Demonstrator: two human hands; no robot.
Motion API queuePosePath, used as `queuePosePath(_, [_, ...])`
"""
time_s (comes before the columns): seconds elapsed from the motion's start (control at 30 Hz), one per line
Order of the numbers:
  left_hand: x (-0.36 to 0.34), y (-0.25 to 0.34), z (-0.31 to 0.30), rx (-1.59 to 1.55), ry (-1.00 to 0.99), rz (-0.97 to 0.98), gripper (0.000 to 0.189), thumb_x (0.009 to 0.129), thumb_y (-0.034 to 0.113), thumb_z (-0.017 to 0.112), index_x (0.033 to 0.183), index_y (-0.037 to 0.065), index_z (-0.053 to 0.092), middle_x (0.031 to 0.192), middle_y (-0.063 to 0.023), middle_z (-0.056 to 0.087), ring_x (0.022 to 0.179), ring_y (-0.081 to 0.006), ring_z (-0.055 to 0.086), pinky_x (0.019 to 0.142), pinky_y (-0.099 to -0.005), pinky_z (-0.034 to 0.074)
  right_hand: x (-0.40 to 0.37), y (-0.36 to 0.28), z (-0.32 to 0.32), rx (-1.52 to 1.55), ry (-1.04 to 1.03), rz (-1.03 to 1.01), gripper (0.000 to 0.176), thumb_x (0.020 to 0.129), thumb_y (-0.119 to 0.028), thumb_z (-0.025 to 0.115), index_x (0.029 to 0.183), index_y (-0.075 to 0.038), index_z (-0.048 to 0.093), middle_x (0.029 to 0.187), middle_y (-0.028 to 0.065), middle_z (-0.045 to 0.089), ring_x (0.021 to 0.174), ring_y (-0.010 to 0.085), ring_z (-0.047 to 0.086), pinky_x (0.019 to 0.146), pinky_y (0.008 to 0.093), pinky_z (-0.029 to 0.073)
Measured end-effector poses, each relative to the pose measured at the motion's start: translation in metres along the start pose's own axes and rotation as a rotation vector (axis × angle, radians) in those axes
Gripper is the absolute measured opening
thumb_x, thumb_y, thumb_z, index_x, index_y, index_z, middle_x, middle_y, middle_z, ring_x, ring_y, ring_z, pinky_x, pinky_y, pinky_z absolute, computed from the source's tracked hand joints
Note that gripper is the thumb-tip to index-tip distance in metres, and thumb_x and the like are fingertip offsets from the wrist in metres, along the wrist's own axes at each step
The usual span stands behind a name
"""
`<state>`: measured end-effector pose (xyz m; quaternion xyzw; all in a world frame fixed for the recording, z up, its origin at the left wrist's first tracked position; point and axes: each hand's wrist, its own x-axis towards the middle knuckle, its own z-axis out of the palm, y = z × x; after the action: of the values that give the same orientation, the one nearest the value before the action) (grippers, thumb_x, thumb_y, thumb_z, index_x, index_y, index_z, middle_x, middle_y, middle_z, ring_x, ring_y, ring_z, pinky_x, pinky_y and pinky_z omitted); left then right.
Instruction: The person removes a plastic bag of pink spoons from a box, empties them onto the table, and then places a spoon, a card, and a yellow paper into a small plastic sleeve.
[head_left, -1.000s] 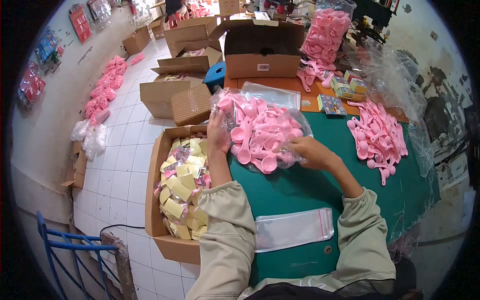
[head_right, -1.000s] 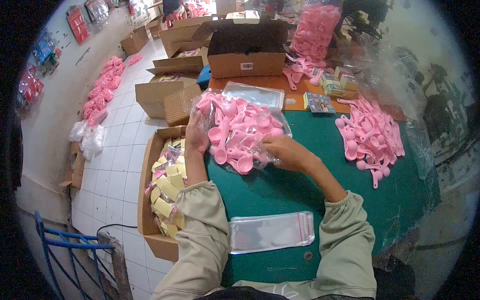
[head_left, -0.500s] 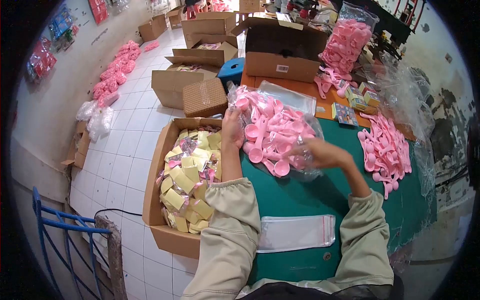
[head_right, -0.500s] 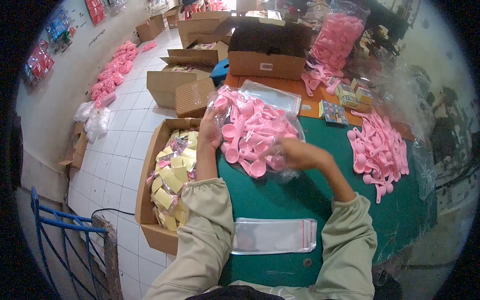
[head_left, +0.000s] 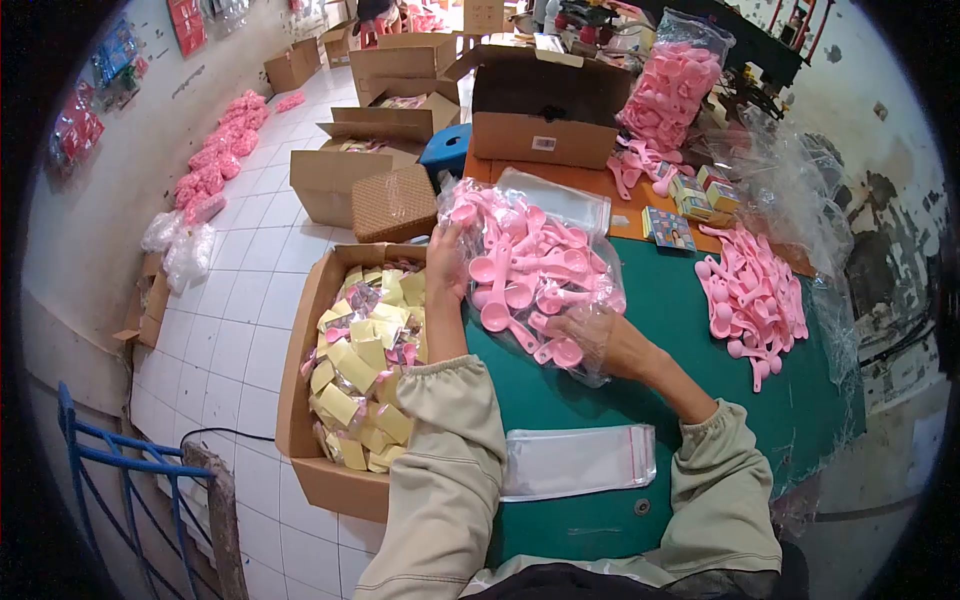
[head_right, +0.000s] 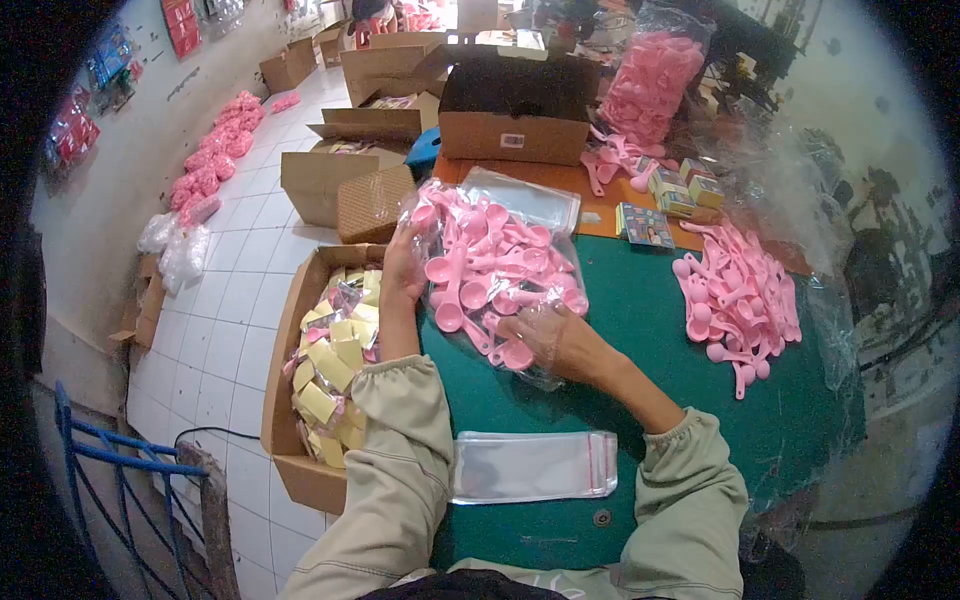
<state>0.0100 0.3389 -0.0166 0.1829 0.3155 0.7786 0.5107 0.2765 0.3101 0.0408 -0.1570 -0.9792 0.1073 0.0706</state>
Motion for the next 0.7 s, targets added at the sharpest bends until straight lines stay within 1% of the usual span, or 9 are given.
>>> queuePosePath(0.1, [0.008,-0.002,-0.004,-0.016,-0.025,0.009,0.033,0.087,0.012,0.051,0.119,0.004,0.046,0.11,-0.009,0.056,0.096,-0.0211,0.058,0.083,-0.0364,0.048,-0.011,-0.01,-0.032,0.371,0.057,0.251,0.049,0.074,-0.01,0.061,0.121,-0.006,0.046,0.109,0.016,0.057,0.102,0.0329,0.054,0.089,0.0405,0.04])
queuePosePath(0.13, [0.007,-0.002,-0.007,-0.009,-0.022,-0.002,0.033,0.087,0.013,0.051,0.119,0.004,0.046,0.11,-0.0091,0.056,0.096,-0.0213,0.058,0.083,-0.0365,0.048,-0.02,-0.01,-0.04,0.377,0.16,0.178,0.043,0.079,-0.011,0.06,0.12,-0.004,0.049,0.106,0.0133,0.059,0.096,0.027,0.057,0.084,0.0365,0.043])
queuePosePath(0.23, [0.011,-0.005,-0.012,0.011,-0.023,-0.005,0.034,0.087,0.013,0.051,0.12,0.003,0.046,0.111,-0.0096,0.056,0.096,-0.0212,0.057,0.084,-0.0358,0.047,-0.048,0.006,-0.041,0.789,0.123,0.369,0.042,0.078,-0.011,0.062,0.119,-0.003,0.052,0.102,0.0071,0.06,0.089,0.0167,0.057,0.078,0.0318,0.045])
queuePosePath(0.27, [0.011,-0.006,-0.013,0.025,-0.02,-0.006,0.034,0.087,0.013,0.051,0.12,0.003,0.046,0.111,-0.0096,0.056,0.097,-0.021,0.057,0.084,-0.0356,0.047,-0.05,0.001,-0.043,1.074,0.155,0.367,0.036,0.079,-0.012,0.062,0.113,0.0,0.056,0.095,0.0017,0.059,0.084,0.009,0.053,0.075,0.0258,0.045])
queuePosePath(0.37, [0.015,-0.006,-0.018,0.014,-0.047,-0.024,0.036,0.087,0.015,0.053,0.12,0.003,0.047,0.111,-0.009,0.056,0.099,-0.0207,0.056,0.086,-0.0356,0.046,-0.066,0.009,-0.042,1.234,0.163,0.576,0.029,0.079,-0.011,0.063,0.104,0.003,0.059,0.091,0.0009,0.06,0.079,0.0077,0.055,0.07,0.0228,0.045])
queuePosePath(0.4, [0.016,-0.006,-0.019,0.005,-0.049,-0.026,0.036,0.087,0.015,0.053,0.12,0.003,0.047,0.112,-0.0088,0.056,0.099,-0.0208,0.056,0.086,-0.0358,0.046,-0.069,0.002,-0.05,1.252,0.187,0.685,0.023,0.078,-0.012,0.064,0.094,0.004,0.061,0.085,0.0013,0.06,0.072,0.0063,0.054,0.064,0.0213,0.045])
queuePosePath(0.5, [0.014,-0.005,-0.017,0.002,-0.046,-0.045,0.038,0.086,0.015,0.054,0.122,0.003,0.047,0.114,-0.0093,0.055,0.101,-0.0218,0.056,0.088,-0.0365,0.045,-0.088,0.011,-0.053,1.223,0.19,0.72,0.021,0.079,-0.014,0.065,0.092,0.003,0.061,0.082,0.0008,0.06,0.068,0.007,0.055,0.06,0.0223,0.045])
queuePosePath(0.6, [0.013,-0.003,-0.017,-0.02,-0.101,-0.047,0.041,0.086,0.013,0.053,0.125,0.003,0.044,0.118,-0.0106,0.054,0.105,-0.0228,0.055,0.091,-0.0372,0.044,-0.109,0.022,-0.063,1.171,0.277,0.804,0.018,0.079,-0.016,0.067,0.085,0.0,0.063,0.077,0.0008,0.061,0.065,0.0076,0.055,0.057,0.0231,0.046])
queuePosePath(0.7, [0.013,-0.002,-0.017,-0.003,-0.062,-0.06,0.042,0.086,0.013,0.052,0.126,0.003,0.043,0.12,-0.0111,0.053,0.106,-0.023,0.054,0.091,-0.0373,0.044,-0.126,0.038,-0.09,1.023,0.361,0.848,0.016,0.078,-0.016,0.067,0.081,-0.001,0.063,0.074,0.0,0.06,0.065,0.0077,0.055,0.057,0.0229,0.046])
